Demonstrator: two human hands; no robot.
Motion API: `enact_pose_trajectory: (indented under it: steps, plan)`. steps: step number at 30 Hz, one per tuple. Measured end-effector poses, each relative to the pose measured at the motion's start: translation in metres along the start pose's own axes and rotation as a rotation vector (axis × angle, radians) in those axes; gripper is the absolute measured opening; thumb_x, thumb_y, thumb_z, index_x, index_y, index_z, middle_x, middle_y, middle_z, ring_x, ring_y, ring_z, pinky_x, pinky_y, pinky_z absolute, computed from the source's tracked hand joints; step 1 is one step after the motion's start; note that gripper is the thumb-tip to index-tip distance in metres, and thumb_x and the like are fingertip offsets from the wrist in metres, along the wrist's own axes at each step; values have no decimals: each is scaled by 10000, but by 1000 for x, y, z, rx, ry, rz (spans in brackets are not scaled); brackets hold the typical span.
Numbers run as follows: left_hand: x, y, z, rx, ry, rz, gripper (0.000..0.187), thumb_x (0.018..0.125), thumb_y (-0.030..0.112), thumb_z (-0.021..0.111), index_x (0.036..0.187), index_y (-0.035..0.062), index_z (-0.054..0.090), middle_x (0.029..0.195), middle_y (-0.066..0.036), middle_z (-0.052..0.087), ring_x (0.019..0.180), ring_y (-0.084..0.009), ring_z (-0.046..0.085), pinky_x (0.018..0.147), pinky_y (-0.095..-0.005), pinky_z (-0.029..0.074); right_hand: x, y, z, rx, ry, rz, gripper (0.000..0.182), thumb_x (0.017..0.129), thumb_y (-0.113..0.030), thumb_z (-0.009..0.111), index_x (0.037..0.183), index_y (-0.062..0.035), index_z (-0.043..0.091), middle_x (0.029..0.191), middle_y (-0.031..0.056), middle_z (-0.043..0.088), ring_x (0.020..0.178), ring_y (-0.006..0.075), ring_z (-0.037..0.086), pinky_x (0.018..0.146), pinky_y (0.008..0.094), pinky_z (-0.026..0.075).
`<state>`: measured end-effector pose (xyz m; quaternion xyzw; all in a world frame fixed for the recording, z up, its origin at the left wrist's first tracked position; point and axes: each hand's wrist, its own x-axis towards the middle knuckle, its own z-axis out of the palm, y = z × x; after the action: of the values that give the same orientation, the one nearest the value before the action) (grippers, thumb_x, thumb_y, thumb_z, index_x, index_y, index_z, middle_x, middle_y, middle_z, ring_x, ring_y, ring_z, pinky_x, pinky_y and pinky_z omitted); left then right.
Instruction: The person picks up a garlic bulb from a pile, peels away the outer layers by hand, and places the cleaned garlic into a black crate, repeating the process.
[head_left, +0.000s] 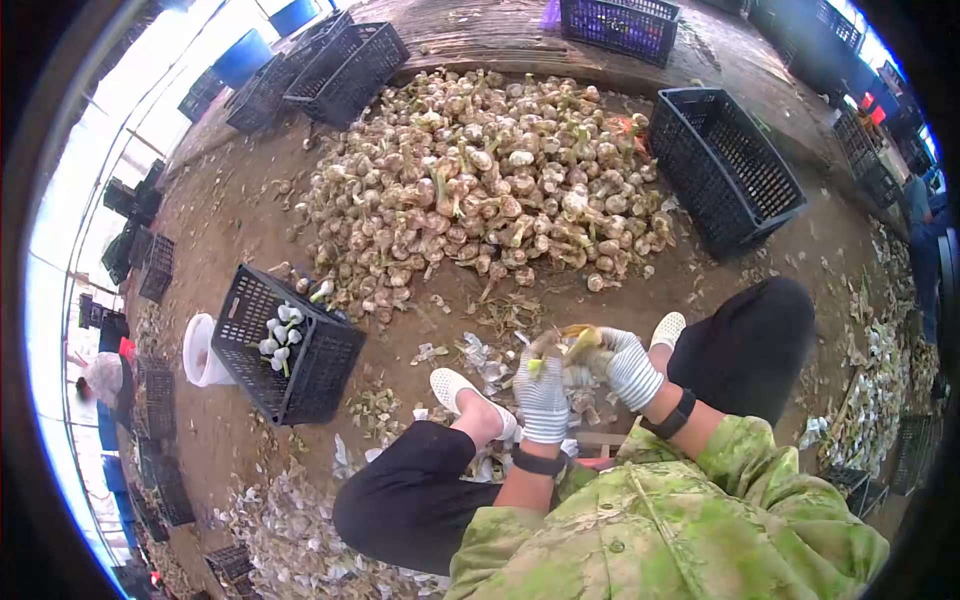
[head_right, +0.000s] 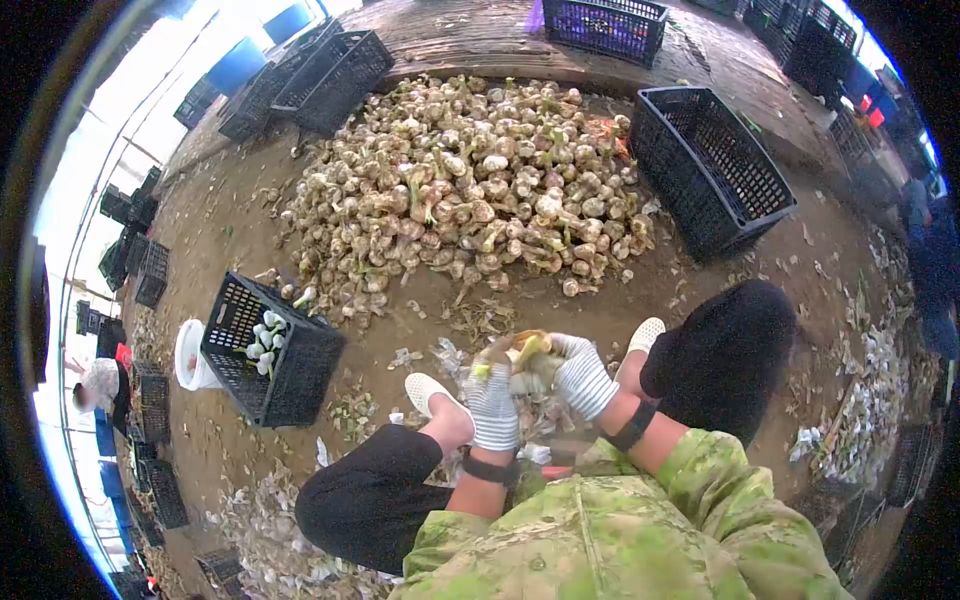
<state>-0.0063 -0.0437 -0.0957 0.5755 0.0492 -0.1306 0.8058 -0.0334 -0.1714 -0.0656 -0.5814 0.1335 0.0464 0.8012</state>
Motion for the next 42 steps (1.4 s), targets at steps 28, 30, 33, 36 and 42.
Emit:
enact_pose_trajectory:
  steps: [28, 30, 33, 36, 42]
  plan:
    - [-9, 59, 11, 1142, -120, 726, 155, 696, 118, 652, 831, 42, 637, 727, -107, 610, 686, -293, 568, 629, -373, 440, -5, -9, -27, -94, -90, 34, 497, 697, -128, 743, 1098, -7, 477, 997, 58, 561, 916, 121, 525, 815, 274, 454]
    - [-11, 55, 13, 1233, -120, 681, 116, 712, 127, 632, 806, 59, 636, 729, -104, 611, 700, -283, 571, 645, -383, 437, -8, -21, -23, -100, -73, 91, 482, 699, -117, 737, 1090, -9, 477, 994, 59, 561, 911, 122, 525, 814, 274, 454]
    - [-7, 49, 11, 1217, -142, 616, 133, 711, 118, 623, 830, 60, 635, 727, -110, 606, 694, -302, 565, 643, -394, 439, -7, -5, -32, -117, -68, 94, 461, 718, -106, 714, 1095, -16, 464, 996, 58, 556, 903, 125, 528, 810, 274, 454]
    - [1, 41, 5, 862, -129, 331, 92, 769, 52, 579, 844, 13, 617, 723, -79, 617, 636, -193, 573, 599, -301, 458, -7, 17, -47, 205, -217, -7, 524, 740, -206, 715, 1154, -62, 430, 1066, 101, 533, 932, 174, 544, 765, 307, 483]
    - [-5, 40, 1, 450, -123, 74, 79, 795, 45, 592, 852, -5, 613, 754, -65, 628, 661, -136, 578, 614, -254, 466, -15, -1, -41, 302, -180, 132, 626, 730, -304, 721, 1214, -88, 388, 1094, 93, 524, 969, 177, 542, 812, 307, 475]
